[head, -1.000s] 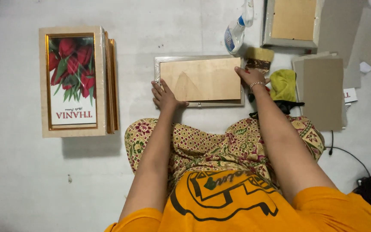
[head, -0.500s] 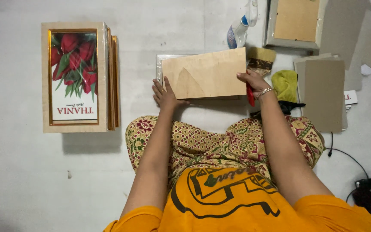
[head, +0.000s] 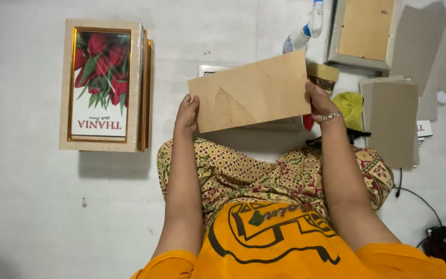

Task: Cleaning a picture frame using a brush, spray cleaner, and a cloth

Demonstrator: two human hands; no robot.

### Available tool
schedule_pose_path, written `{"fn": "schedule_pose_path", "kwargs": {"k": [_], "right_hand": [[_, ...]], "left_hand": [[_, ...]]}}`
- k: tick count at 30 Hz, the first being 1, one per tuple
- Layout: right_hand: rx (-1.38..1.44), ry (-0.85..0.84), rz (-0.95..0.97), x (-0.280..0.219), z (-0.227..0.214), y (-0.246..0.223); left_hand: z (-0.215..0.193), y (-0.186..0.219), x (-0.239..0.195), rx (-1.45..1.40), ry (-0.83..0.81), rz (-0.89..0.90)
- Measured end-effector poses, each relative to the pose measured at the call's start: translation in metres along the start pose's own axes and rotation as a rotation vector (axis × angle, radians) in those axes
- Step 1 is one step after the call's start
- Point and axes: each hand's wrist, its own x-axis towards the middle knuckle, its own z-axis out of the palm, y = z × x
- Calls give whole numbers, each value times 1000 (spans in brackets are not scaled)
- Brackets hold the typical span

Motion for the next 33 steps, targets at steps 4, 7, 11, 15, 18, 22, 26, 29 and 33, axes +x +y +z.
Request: {"fn": "schedule_pose_path", "kwargs": {"k": [4,7,11,15,18,22,26,29,33], "right_hand": [[-272,110,67,-13,22,-16],[-359,158,26,-8,-4,11],[-450,195,23,9,-60,59],[-489,303,18,2,-86,83],[-932,376,-34,33,-130,108],[-1129,484,-129,35,-120,110],[-1237,517,-92,40,-103,120],[-1278,515,-127,19,-69,106],[-1360,520,-98,-11,-31,84]], "left_hand": [[-41,-28,24,-122,158,18],[-51,-30,29,-384,378,31],[-34,4,6,-360,702,-20],[-26,2,-5,-376,1058,52],[-25,0,-4,-345,1112,70],[-12,11,-17,-162,1203,-18],[-3,18,-26,28,1317,-118],[13,31,-36,-36,1326,-64],[-6,9,-10,66,1388,-110]]}}
